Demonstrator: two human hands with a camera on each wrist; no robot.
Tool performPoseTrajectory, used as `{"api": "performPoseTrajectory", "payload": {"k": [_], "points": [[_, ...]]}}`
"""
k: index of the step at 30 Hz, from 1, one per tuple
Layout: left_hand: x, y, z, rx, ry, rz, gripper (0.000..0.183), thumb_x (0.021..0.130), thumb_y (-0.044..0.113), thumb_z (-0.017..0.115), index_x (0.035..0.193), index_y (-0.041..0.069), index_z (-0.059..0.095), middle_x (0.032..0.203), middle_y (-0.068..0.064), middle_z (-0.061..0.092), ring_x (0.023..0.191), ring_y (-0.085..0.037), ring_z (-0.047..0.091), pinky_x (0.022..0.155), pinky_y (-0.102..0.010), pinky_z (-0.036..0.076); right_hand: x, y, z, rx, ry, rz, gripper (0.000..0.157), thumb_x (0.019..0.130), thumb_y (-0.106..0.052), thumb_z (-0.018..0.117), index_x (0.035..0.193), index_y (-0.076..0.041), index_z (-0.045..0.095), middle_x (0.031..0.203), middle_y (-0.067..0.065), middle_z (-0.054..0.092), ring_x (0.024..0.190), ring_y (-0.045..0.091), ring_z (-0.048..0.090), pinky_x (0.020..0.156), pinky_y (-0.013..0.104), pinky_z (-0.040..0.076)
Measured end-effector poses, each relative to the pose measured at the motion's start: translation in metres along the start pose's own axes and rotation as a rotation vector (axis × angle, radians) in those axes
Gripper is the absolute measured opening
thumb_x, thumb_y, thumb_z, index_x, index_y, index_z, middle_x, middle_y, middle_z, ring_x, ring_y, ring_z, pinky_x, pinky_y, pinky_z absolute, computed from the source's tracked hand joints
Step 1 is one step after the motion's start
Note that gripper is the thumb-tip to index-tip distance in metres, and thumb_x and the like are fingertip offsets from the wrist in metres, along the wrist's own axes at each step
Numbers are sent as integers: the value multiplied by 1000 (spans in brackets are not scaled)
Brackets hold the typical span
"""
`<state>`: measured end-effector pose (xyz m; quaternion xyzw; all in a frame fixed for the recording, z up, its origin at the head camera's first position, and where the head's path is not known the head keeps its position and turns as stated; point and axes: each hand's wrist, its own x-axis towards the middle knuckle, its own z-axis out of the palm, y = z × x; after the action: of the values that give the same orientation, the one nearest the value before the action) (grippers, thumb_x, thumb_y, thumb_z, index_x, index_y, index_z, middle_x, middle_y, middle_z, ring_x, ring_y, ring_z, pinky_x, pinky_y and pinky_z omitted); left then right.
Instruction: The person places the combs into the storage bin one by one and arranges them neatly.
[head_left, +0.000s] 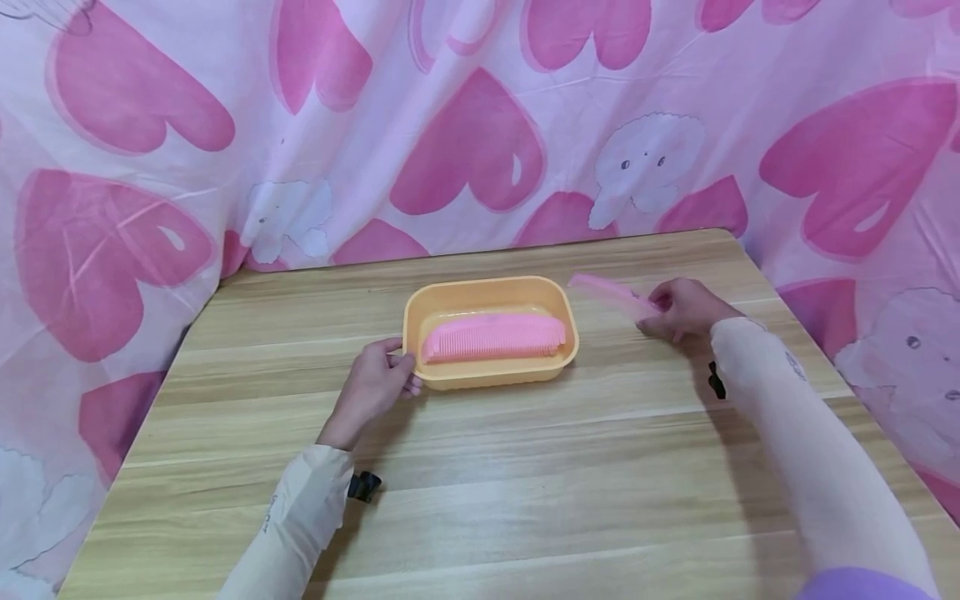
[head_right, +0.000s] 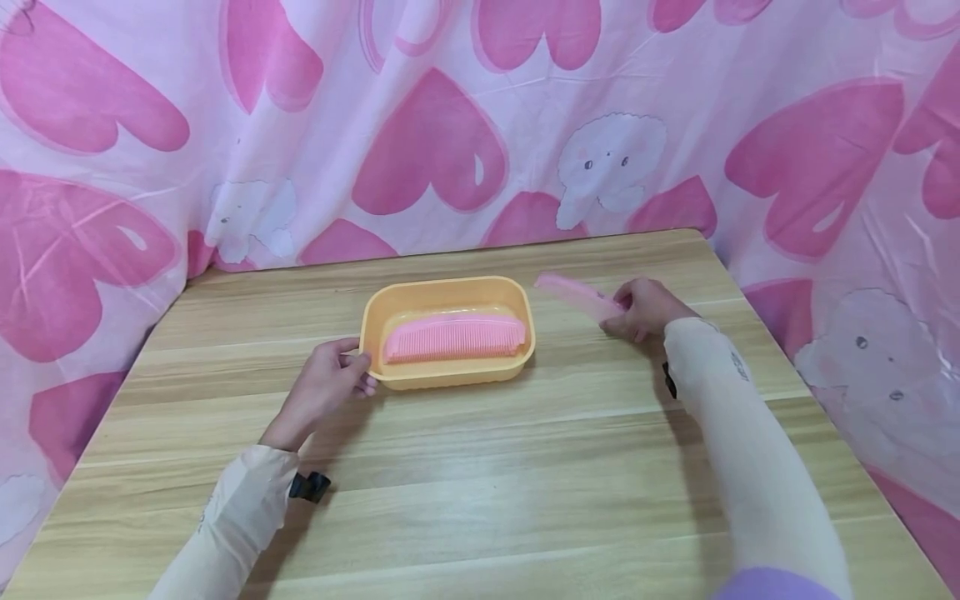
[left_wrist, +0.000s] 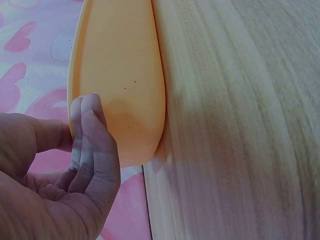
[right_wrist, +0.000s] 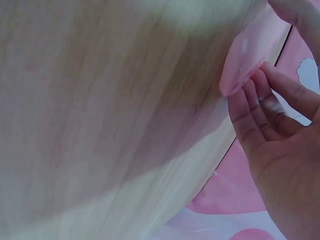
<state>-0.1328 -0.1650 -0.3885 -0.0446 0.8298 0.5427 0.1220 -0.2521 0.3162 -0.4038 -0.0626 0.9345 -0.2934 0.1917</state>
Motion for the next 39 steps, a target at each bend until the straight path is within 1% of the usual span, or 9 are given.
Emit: {"api": "performPoseTrajectory", "payload": {"k": [4, 9, 12, 18, 21, 25, 27, 34, 39], "points": [[0, -1, -1, -4, 7, 1, 40, 104, 5, 49, 142, -8, 49, 79, -15, 70, 65, -15, 67, 67, -33, 64, -2, 0, 1, 2, -6, -16, 53, 80, -24, 86, 113, 9, 60, 98, 17, 62, 62, 20, 63, 53, 36, 60], [0, -1, -2, -6, 14, 5, 39, 104, 5, 49, 141, -8, 50, 78, -15, 70, 65, -15, 67, 66, -33, 64, -5, 2, 0, 13, -14, -31, 52, 78, -25, 88, 109, 7, 62, 90, 14, 63, 58, 20, 63, 51, 37, 60], [0, -1, -1, -8, 17, 4, 40, 104, 4, 49, 142, -9, 49, 79, -16, 70, 65, -15, 67, 66, -33, 64, -7, 3, -2, 34, -20, -42, 53, 78, -25, 89, 111, 8, 62, 92, 16, 63, 60, 21, 63, 53, 38, 61], [0, -1, 0, -10, 20, 2, 41, 104, 4, 49, 143, -9, 47, 81, -18, 71, 65, -15, 68, 65, -32, 64, -12, 2, -8, 62, 1, -40, 59, 80, -25, 87, 119, 9, 60, 104, 20, 60, 65, 23, 64, 55, 39, 62], [1, 0, 1, -6, 26, 4, 42, 104, 4, 49, 143, -9, 47, 81, -18, 71, 65, -16, 68, 65, -32, 64, -14, -5, -14, 30, 30, -68, 56, 82, -26, 86, 118, 8, 61, 108, 19, 60, 73, 24, 64, 58, 35, 61], [2, 2, 4, -16, 25, 6, 42, 104, 4, 49, 143, -10, 47, 81, -18, 71, 65, -16, 68, 65, -31, 64, -12, -23, -21, -40, 82, -140, 51, 80, -28, 88, 111, 5, 66, 107, 16, 65, 91, 27, 62, 70, 28, 57], [3, 3, 5, -22, 23, 6, 42, 103, 4, 50, 143, -10, 47, 81, -18, 71, 65, -16, 68, 65, -30, 64, -10, -35, -23, -69, 101, -181, 48, 78, -27, 89, 109, 4, 69, 105, 16, 67, 95, 28, 62, 75, 28, 55], [6, 4, 11, -22, 22, 13, 41, 104, 5, 50, 142, -9, 48, 81, -18, 71, 65, -16, 68, 66, -31, 64, -6, -82, -23, -109, 106, -276, 49, 75, -24, 91, 111, 3, 71, 104, 15, 69, 98, 30, 63, 84, 41, 56], [7, 6, 15, -37, 16, 17, 40, 104, 5, 50, 141, -8, 50, 80, -17, 71, 65, -16, 68, 67, -33, 64, -1, -115, -16, -140, 72, -378, 48, 73, -21, 91, 111, 2, 72, 103, 12, 70, 99, 30, 64, 89, 47, 57]]}}
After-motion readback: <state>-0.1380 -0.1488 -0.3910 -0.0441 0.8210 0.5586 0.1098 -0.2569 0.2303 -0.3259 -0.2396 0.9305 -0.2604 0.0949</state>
